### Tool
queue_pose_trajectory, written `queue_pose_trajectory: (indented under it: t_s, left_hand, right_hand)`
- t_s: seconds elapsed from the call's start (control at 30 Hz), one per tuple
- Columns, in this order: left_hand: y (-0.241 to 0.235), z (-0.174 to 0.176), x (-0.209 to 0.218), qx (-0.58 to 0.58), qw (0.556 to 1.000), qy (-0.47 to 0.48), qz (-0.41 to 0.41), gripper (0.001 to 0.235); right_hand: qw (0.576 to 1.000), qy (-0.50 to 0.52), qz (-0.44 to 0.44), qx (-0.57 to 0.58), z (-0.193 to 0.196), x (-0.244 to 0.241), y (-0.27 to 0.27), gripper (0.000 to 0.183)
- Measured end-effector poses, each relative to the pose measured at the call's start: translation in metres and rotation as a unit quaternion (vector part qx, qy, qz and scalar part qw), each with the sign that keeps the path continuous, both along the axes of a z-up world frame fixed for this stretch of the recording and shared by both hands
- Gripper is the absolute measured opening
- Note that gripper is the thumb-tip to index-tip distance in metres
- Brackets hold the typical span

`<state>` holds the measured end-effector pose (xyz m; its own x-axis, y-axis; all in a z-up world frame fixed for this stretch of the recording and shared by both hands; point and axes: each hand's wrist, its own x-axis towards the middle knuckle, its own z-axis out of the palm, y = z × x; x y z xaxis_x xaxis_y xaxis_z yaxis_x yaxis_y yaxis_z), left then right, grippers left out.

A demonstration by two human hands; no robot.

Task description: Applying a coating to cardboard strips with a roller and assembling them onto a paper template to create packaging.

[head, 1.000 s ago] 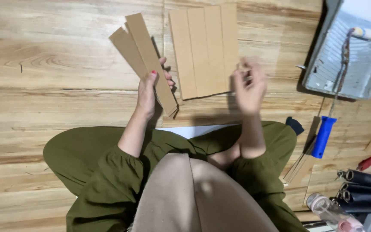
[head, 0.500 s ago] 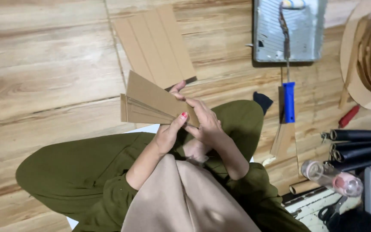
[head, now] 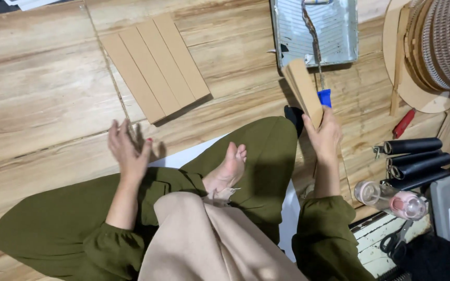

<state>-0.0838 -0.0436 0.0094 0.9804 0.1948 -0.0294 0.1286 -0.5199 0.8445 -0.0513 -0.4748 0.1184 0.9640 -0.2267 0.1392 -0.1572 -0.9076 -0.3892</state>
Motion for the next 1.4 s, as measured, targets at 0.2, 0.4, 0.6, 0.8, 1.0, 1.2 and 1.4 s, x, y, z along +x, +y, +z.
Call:
queue_pose_trajectory:
  t_s: [0.2, 0.4, 0.6, 0.8, 1.0, 1.2, 1.4]
  left_hand:
    - [0.009, -0.040, 0.005, 0.061, 0.994, 0.018, 0.087, 0.072]
    - [-0.004, -0.015, 0.006, 0.103, 0.984, 0.142, 0.038, 0.077]
    - [-0.012, 0.008, 0.017, 0.094, 0.982, 0.162, 0.018, 0.080]
    - [-0.017, 0.008, 0.035, 0.135, 0.981, 0.141, 0.017, 0.056]
    - [-0.016, 0.008, 0.035, 0.157, 0.979, 0.126, 0.019, 0.045]
    - [-0.013, 0.005, 0.034, 0.152, 0.979, 0.138, 0.007, 0.043]
    - [-0.013, -0.001, 0.034, 0.156, 0.979, 0.132, 0.009, 0.042]
  right_hand:
    - [0.996, -0.081, 0.000, -0.032, -0.046, -0.020, -0.023, 0.054]
    - [0.995, -0.086, -0.005, -0.048, -0.099, -0.059, -0.038, 0.052]
    - [0.980, 0.126, -0.145, -0.055, -0.163, -0.071, -0.069, 0.049]
    - [0.981, -0.097, -0.023, -0.168, -0.106, -0.046, -0.043, 0.033]
    - [0.972, 0.016, -0.110, -0.209, -0.075, 0.010, -0.060, 0.061]
    - [0.987, 0.144, -0.077, -0.013, -0.052, 0.051, -0.051, 0.059]
    - [0.993, 0.103, 0.003, -0.053, -0.043, 0.084, -0.043, 0.066]
